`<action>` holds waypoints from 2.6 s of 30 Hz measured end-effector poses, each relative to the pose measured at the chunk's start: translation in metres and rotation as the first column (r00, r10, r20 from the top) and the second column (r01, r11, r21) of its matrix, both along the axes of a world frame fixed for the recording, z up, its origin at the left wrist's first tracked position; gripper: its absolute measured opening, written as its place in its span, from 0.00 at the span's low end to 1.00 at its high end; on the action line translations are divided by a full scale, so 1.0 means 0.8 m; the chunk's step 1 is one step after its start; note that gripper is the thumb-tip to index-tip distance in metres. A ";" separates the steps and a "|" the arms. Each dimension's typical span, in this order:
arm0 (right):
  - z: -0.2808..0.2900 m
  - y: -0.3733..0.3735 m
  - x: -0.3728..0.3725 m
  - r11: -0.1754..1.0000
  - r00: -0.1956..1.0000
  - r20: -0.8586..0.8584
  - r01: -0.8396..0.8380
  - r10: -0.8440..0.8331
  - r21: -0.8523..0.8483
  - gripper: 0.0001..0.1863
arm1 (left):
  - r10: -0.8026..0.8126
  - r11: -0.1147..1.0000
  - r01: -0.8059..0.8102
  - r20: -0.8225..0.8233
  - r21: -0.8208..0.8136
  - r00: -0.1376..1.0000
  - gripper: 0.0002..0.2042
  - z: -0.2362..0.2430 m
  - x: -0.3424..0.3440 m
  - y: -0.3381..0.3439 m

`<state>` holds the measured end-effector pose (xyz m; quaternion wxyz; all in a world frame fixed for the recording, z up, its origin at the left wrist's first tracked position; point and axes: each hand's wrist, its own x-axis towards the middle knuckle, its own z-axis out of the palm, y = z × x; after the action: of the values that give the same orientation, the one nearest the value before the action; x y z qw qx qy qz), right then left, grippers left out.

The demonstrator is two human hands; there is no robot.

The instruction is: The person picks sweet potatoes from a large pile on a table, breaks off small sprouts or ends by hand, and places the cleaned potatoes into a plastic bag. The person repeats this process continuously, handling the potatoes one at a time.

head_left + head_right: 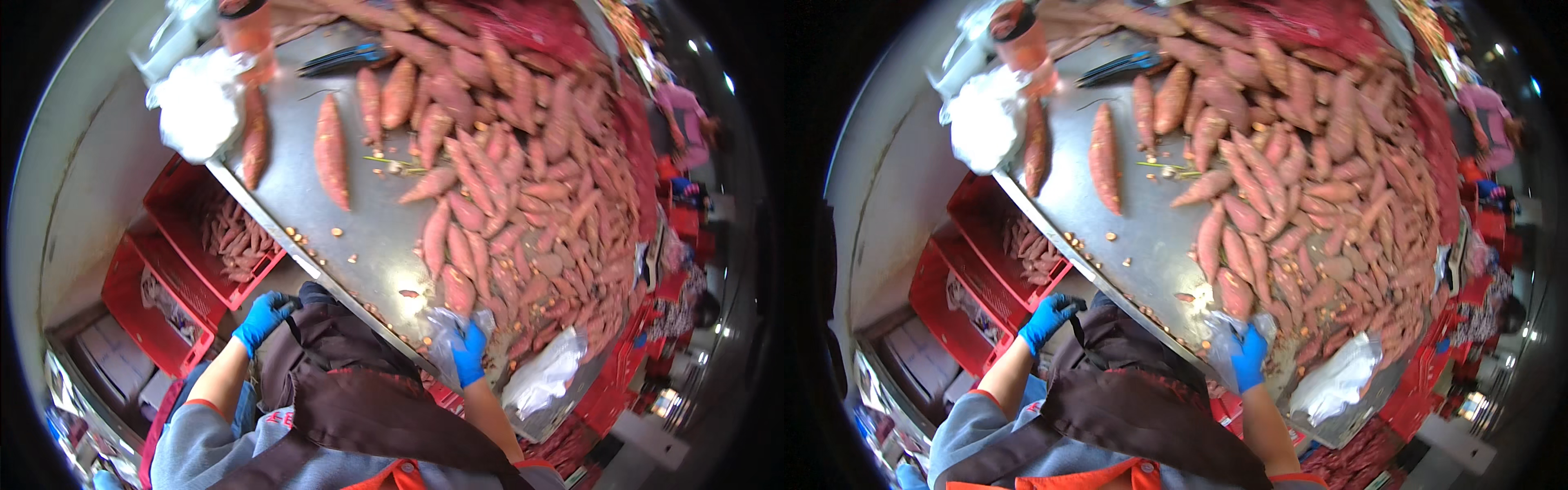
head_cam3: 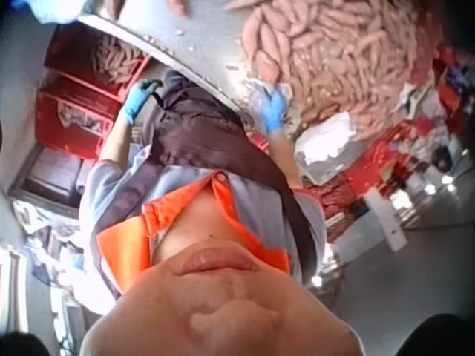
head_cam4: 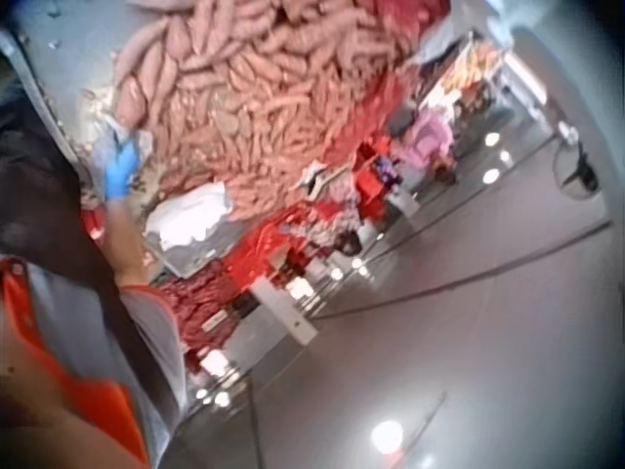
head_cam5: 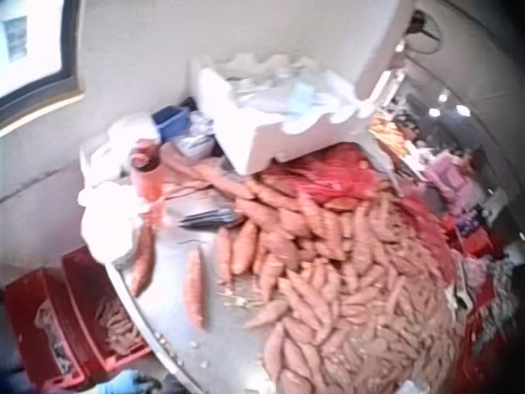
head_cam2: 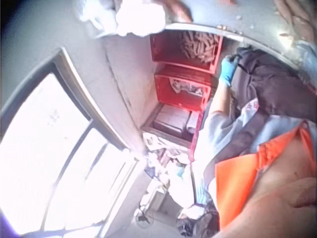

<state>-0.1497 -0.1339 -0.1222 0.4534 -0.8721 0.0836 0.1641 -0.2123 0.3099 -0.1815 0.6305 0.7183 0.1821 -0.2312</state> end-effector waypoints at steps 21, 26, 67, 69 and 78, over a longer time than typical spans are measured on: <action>0.139 0.035 0.007 0.989 0.998 0.055 -0.033 0.026 0.147 0.20 | -0.693 0.705 0.603 0.546 0.373 0.471 0.20 0.169 0.315 -0.221; 0.152 0.016 0.034 0.990 0.916 0.384 0.073 -0.115 0.120 0.12 | -0.434 0.792 0.559 0.417 -0.245 0.798 0.28 0.231 0.276 -0.252; 0.080 0.027 0.249 0.867 0.962 0.122 0.272 -0.244 -0.417 0.32 | -0.024 -0.004 -0.253 -0.253 -0.967 0.967 0.14 0.197 0.258 -0.270; 0.049 -0.004 0.252 0.947 0.956 0.120 0.284 -0.267 -0.150 0.31 | -0.045 0.021 -0.211 -0.212 -0.977 0.976 0.13 0.210 0.261 -0.266; 0.159 0.033 0.171 0.746 0.968 0.097 0.111 -0.230 0.657 0.31 | -0.191 0.554 0.334 0.274 -0.762 0.943 0.20 0.236 0.271 -0.293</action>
<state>-0.0130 -0.1073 0.0049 0.7444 -0.6617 0.0622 0.0647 0.0046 0.0754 0.0077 0.8550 0.3940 -0.1013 -0.3216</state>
